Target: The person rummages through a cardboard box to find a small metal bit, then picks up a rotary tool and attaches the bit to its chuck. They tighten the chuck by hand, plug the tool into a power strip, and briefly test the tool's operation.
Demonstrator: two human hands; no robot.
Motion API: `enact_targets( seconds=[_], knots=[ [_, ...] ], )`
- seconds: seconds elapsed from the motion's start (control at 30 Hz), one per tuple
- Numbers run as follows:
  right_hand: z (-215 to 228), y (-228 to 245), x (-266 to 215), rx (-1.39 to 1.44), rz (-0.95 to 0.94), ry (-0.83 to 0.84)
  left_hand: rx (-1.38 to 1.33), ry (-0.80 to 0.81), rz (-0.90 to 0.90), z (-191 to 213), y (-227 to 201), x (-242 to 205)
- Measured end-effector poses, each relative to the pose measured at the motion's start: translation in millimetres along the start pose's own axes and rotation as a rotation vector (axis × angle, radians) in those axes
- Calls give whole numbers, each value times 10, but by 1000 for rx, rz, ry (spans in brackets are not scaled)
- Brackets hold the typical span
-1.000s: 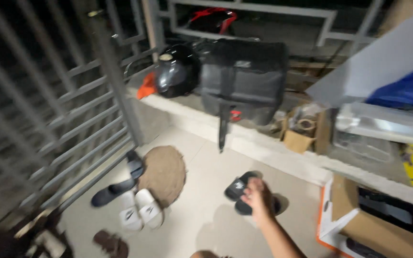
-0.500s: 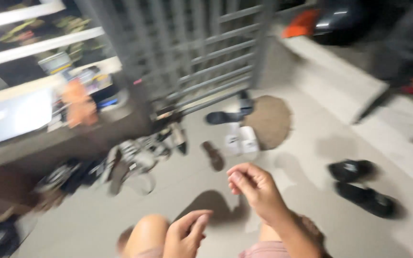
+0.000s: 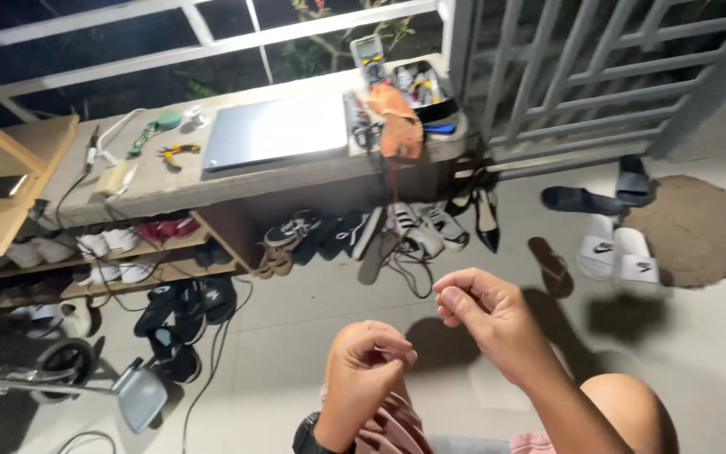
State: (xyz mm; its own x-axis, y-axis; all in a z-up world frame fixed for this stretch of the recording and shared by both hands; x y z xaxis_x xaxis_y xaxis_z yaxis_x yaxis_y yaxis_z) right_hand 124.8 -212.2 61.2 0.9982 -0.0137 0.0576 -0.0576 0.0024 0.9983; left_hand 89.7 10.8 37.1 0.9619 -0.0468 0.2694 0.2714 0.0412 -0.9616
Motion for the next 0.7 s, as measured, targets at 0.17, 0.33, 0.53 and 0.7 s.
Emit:
enact_targets(
  seconds=[0.17, 0.33, 0.53, 0.7],
  knots=[
    [-530, -262, 11, 24, -34, -4, -45, 61, 14, 451, 140, 110],
    [-770, -487, 68, 75, -67, -86, -82, 264, 50, 465, 164, 215],
    [-1152, -741, 352, 72, -80, -115, -69, 368, 177, 698, 298, 547],
    [-1597, -507, 838, -60, -81, -89, -135, 358, 286, 1108, 543, 969]
  ],
)
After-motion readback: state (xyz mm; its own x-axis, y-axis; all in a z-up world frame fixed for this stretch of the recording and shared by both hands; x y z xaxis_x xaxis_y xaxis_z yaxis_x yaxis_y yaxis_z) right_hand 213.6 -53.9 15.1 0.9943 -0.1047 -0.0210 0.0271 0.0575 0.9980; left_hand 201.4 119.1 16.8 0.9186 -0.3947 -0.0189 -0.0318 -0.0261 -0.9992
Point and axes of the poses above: each hand's wrist, its own x-axis towards the middle knuckle, its own z-axis out of the back of the hand, y = z × x, the point moved 9 cm from there along x, towards the middle knuckle
